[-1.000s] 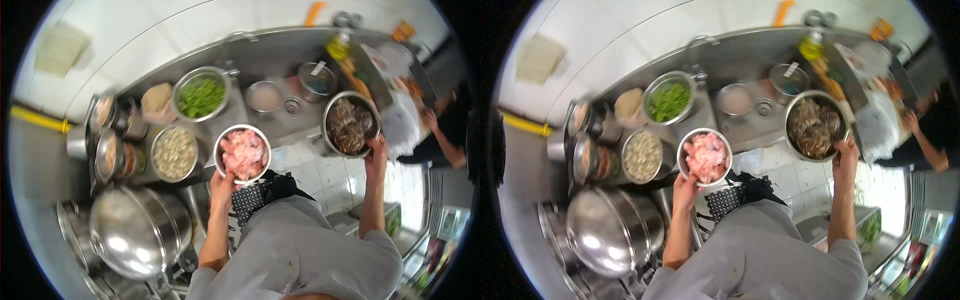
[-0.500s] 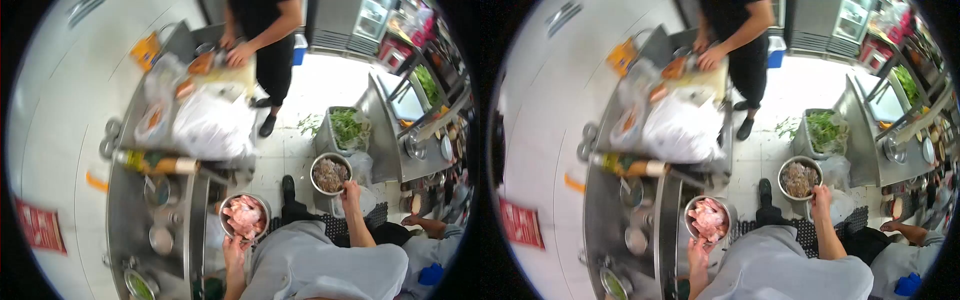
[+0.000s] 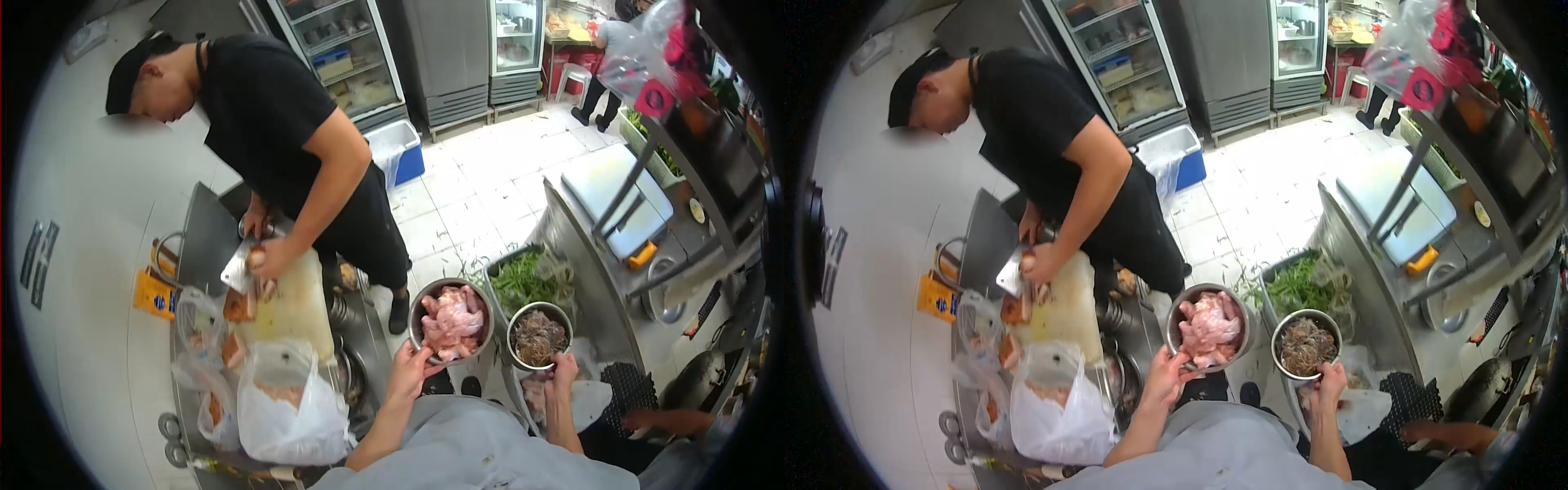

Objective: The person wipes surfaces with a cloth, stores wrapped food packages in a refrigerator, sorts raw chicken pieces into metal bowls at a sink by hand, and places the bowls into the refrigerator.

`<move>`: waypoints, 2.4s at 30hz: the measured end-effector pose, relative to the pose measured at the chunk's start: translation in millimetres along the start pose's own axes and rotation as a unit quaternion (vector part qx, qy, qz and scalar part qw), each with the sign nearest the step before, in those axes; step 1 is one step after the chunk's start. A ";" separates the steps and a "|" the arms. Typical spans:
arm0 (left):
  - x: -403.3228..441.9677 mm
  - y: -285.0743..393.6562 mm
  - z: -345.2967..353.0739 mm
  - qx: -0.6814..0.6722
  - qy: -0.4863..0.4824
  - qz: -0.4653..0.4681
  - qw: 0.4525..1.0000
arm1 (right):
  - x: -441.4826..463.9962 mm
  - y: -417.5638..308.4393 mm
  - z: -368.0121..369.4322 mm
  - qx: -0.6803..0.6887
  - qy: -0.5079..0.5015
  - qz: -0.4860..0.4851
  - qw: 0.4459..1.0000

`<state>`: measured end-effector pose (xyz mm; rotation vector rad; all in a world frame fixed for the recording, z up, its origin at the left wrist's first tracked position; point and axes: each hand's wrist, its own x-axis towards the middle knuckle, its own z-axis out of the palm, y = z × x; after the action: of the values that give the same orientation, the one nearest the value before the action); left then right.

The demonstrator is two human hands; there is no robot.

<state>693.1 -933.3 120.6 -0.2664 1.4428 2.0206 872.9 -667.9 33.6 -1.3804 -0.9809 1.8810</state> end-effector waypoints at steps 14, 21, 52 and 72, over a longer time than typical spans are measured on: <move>331.9 191.6 199.3 0.326 -0.398 -0.075 0.854 | 167.2 7.7 197.0 0.076 0.060 -0.107 0.990; 465.8 236.0 281.3 0.447 -0.508 -0.043 0.735 | 270.8 -54.7 352.6 0.238 -0.097 -0.092 0.962; 1068.3 970.9 362.0 0.426 0.289 0.667 0.538 | 583.9 -208.1 804.3 0.219 -0.153 -0.013 0.964; 1078.2 1060.4 388.1 0.509 0.302 0.584 0.556 | 728.5 -281.9 927.6 0.183 -0.261 0.047 0.947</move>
<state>-705.5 -388.0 550.0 0.8235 3.6258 1.2867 -208.2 -119.4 66.3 -0.7347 -0.7472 2.4190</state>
